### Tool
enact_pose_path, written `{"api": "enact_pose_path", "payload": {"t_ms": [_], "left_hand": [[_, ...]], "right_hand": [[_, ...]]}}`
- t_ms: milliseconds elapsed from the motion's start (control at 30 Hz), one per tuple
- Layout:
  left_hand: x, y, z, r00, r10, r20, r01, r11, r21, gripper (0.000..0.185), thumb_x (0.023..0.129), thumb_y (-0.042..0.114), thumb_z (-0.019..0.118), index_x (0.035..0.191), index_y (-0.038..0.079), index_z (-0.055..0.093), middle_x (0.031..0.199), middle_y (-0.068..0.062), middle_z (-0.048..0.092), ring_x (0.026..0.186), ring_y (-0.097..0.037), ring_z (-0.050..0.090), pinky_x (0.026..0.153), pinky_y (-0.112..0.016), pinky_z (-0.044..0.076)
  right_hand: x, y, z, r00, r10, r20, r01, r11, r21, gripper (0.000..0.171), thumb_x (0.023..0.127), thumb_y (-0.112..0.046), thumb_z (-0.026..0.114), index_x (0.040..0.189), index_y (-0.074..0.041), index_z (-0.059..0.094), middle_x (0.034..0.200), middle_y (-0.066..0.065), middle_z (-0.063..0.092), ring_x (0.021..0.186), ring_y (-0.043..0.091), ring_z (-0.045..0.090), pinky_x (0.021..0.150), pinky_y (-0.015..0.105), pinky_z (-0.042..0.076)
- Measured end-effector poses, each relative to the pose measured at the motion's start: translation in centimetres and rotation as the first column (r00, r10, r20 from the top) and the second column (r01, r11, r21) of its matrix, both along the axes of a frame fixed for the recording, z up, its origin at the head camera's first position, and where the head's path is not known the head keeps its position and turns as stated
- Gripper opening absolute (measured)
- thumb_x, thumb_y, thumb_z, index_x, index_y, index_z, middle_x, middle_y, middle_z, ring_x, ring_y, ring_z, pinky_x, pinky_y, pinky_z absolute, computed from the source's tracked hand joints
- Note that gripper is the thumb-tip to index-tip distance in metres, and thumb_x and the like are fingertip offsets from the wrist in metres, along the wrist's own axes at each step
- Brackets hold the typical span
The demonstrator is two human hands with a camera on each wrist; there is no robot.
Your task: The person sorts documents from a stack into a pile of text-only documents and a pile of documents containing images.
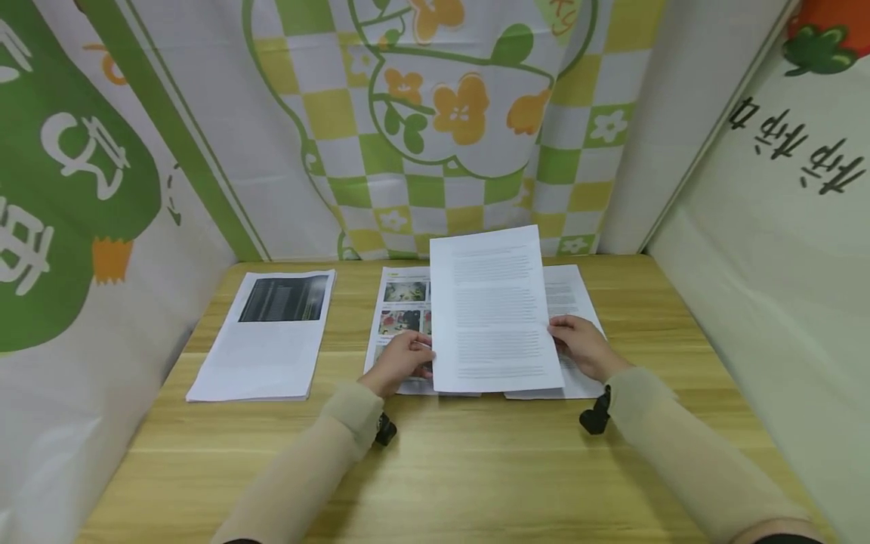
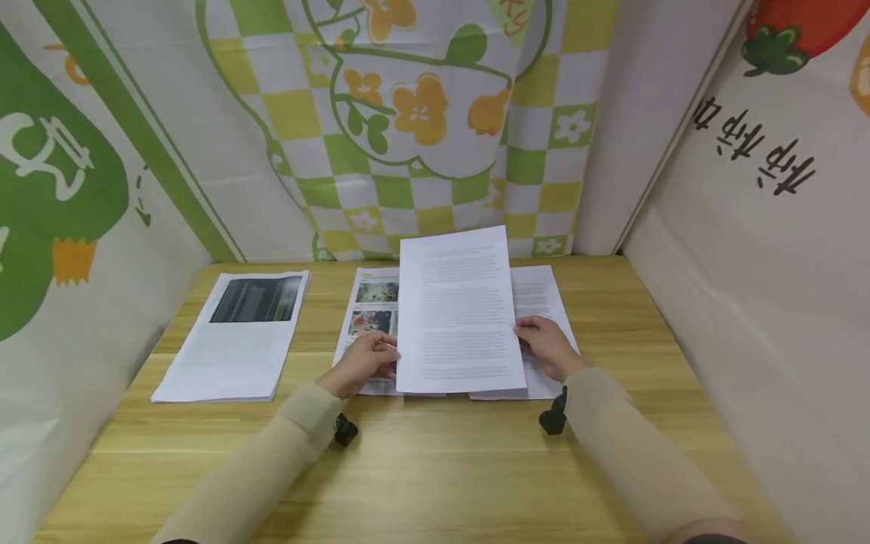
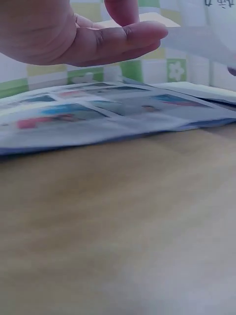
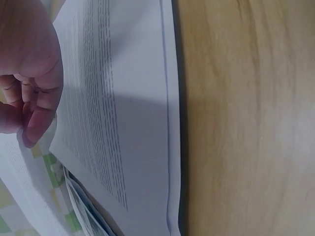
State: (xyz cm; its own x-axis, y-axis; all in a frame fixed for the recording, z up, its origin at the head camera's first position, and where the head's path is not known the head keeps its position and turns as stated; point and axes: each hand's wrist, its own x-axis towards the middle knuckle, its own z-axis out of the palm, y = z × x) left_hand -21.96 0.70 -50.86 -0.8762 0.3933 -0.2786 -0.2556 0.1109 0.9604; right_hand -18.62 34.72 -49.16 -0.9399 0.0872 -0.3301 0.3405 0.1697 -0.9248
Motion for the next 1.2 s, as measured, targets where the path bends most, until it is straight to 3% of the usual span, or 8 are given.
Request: {"api": "enact_pose_path", "payload": {"t_ms": [300, 633, 900, 1200], "left_hand": [[1.6, 1.5, -1.3, 1.0, -0.017, 0.022, 0.017, 1.0, 0.018, 0.015, 0.097, -0.009, 0.058, 0.112, -0.01, 0.055, 0.089, -0.008, 0.063, 0.068, -0.014, 0.063, 0.061, -0.027, 0.059], [1.9, 3.9, -1.1, 1.0, -0.026, -0.014, 0.026, 0.999, 0.027, 0.015, 0.097, -0.008, 0.057, 0.112, -0.011, 0.058, 0.086, -0.008, 0.067, 0.063, -0.013, 0.062, 0.06, -0.026, 0.057], [2.6, 6.4, -1.4, 0.998, -0.058, -0.019, 0.059, 0.995, 0.074, 0.014, 0.096, -0.008, 0.058, 0.11, -0.009, 0.059, 0.082, -0.006, 0.065, 0.061, -0.015, 0.062, 0.059, -0.027, 0.057], [3.2, 8.9, -0.7, 0.997, -0.072, -0.028, 0.074, 0.995, 0.069, 0.013, 0.096, -0.006, 0.056, 0.109, -0.008, 0.057, 0.081, -0.008, 0.061, 0.061, -0.015, 0.061, 0.062, -0.032, 0.06]], "right_hand": [[0.3, 1.1, -0.4, 0.999, -0.012, 0.031, 0.012, 1.0, -0.019, 0.035, 0.111, -0.008, 0.044, 0.138, 0.013, 0.043, 0.118, 0.012, 0.054, 0.095, 0.013, 0.051, 0.077, 0.023, 0.05], [1.3, 4.1, -1.0, 0.999, 0.018, 0.047, -0.017, 1.0, -0.019, 0.035, 0.111, -0.009, 0.044, 0.138, 0.012, 0.04, 0.12, 0.01, 0.049, 0.097, 0.011, 0.049, 0.08, 0.021, 0.048], [2.4, 6.4, -1.0, 0.998, 0.018, 0.058, -0.021, 0.999, 0.05, 0.033, 0.11, -0.007, 0.045, 0.134, 0.015, 0.041, 0.11, 0.007, 0.053, 0.089, 0.01, 0.052, 0.074, 0.023, 0.05], [2.8, 8.2, -0.9, 0.999, 0.002, 0.034, -0.007, 0.989, 0.149, 0.041, 0.111, -0.01, 0.043, 0.14, 0.018, 0.038, 0.12, 0.016, 0.054, 0.091, 0.01, 0.054, 0.075, 0.024, 0.051]]}}
